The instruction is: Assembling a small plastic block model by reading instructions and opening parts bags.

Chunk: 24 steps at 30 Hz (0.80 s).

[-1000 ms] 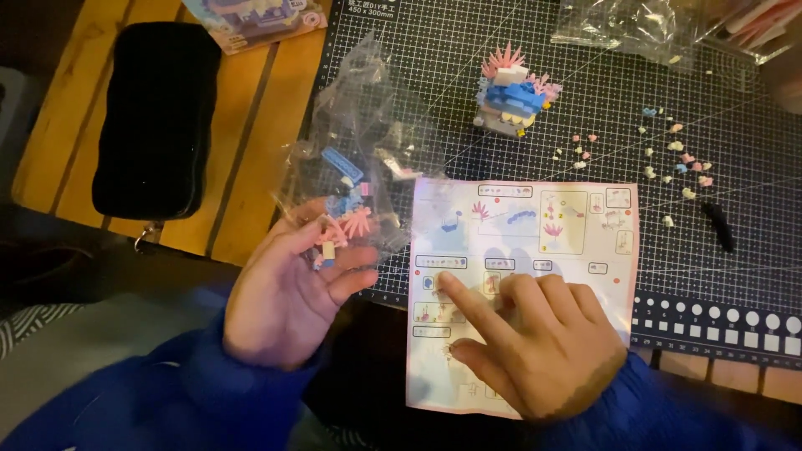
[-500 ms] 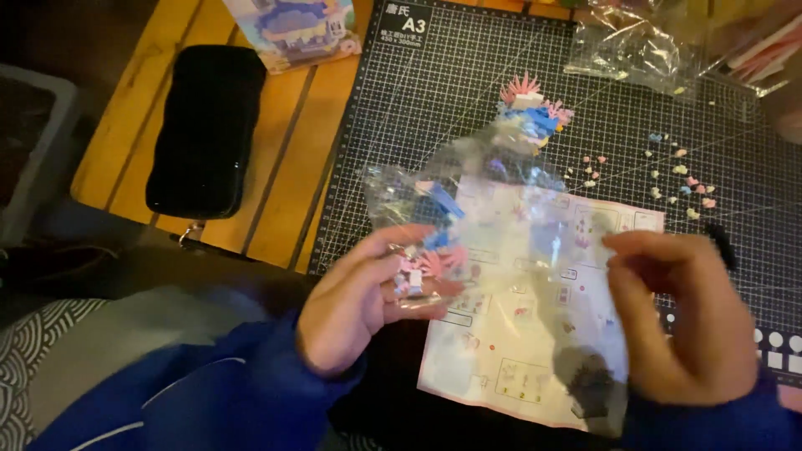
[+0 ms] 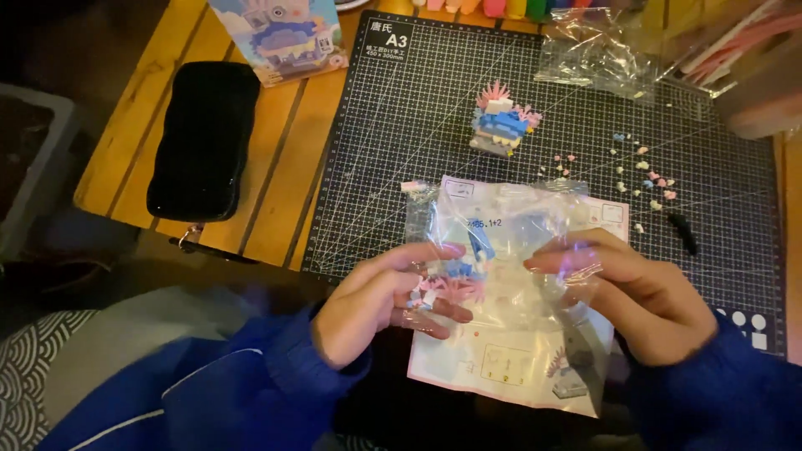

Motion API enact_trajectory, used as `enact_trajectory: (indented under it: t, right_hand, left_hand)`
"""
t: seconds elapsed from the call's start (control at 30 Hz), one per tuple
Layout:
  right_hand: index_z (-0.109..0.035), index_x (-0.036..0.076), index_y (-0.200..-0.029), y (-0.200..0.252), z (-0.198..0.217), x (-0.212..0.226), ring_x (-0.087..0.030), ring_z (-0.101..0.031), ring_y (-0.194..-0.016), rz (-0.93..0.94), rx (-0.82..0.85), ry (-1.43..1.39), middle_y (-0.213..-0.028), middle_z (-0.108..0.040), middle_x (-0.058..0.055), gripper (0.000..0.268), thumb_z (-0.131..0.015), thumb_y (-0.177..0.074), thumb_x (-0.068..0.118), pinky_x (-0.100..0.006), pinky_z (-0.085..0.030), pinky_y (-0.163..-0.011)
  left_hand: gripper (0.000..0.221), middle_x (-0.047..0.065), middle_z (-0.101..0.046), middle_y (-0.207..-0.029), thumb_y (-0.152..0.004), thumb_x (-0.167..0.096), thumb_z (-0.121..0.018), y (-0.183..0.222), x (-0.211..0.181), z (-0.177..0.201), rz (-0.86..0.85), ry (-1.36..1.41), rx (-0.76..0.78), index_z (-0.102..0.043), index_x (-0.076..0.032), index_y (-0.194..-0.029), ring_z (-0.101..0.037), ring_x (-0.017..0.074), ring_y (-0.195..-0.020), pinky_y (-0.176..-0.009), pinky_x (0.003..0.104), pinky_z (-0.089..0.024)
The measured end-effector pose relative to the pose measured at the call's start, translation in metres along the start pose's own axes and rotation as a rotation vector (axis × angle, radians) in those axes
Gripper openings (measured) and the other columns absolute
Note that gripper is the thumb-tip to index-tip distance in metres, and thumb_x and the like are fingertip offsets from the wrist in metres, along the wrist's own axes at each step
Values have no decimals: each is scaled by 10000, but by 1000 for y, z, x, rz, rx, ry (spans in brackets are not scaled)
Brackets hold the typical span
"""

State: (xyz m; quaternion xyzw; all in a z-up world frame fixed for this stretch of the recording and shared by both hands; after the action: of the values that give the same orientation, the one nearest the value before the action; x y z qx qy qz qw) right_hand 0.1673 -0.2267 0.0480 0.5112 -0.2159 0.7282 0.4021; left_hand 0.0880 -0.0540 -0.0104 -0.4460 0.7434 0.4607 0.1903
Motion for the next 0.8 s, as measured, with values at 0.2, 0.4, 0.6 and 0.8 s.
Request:
enact_trajectory:
  t: [0.2,0.4,0.6,0.8]
  right_hand:
    - [-761,73,-1086,1,-2,-4,-178,-675,-1059,-10,32,21,-1097,-746,-67,313,-545,-865,120,-323,-493,-959]
    - [-756,51,-1061,1,-3,-9,-185,-708,-1043,-6,33,-20,-1077,-771,-69,295,-535,-874,106,-312,-518,-936]
    - [-738,69,-1098,0,19,-16,-163,-687,-1034,92,86,35,-1086,-758,-77,289,-532,-898,100,-259,-515,-834]
    - [-746,108,-1047,14,168,-76,-122,-561,-696,-72,-509,685,-916,-683,-57,131,-671,-948,67,-229,-464,-618]
  left_hand:
    - [609,300,-723,-1066,-778,-60,-343,1,0,-4,34,-58,12,-593,9,-1330,-733,363,-847,-675,378,-610]
    - [624,311,-725,-1052,-788,-81,-318,-2,3,-3,11,-63,55,-570,9,-1351,-736,361,-858,-682,379,-614]
    - [589,355,-716,-1019,-764,-44,-404,-11,24,18,87,72,-83,-572,43,-1322,-725,445,-851,-635,389,-589]
    - [603,407,-704,-1042,-777,-54,-409,-8,28,43,180,89,-274,-609,23,-1341,-679,515,-870,-732,521,-531]
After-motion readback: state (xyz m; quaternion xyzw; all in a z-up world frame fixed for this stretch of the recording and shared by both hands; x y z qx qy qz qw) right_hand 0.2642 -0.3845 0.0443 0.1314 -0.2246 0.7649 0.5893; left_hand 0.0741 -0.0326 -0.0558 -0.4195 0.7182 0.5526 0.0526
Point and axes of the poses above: each hand's wrist, its own y-axis away from the middle knuckle, its own z-axis out of the back of the hand, x = y × z, the point moved 10 cm from there along -y, towards the middle knuckle
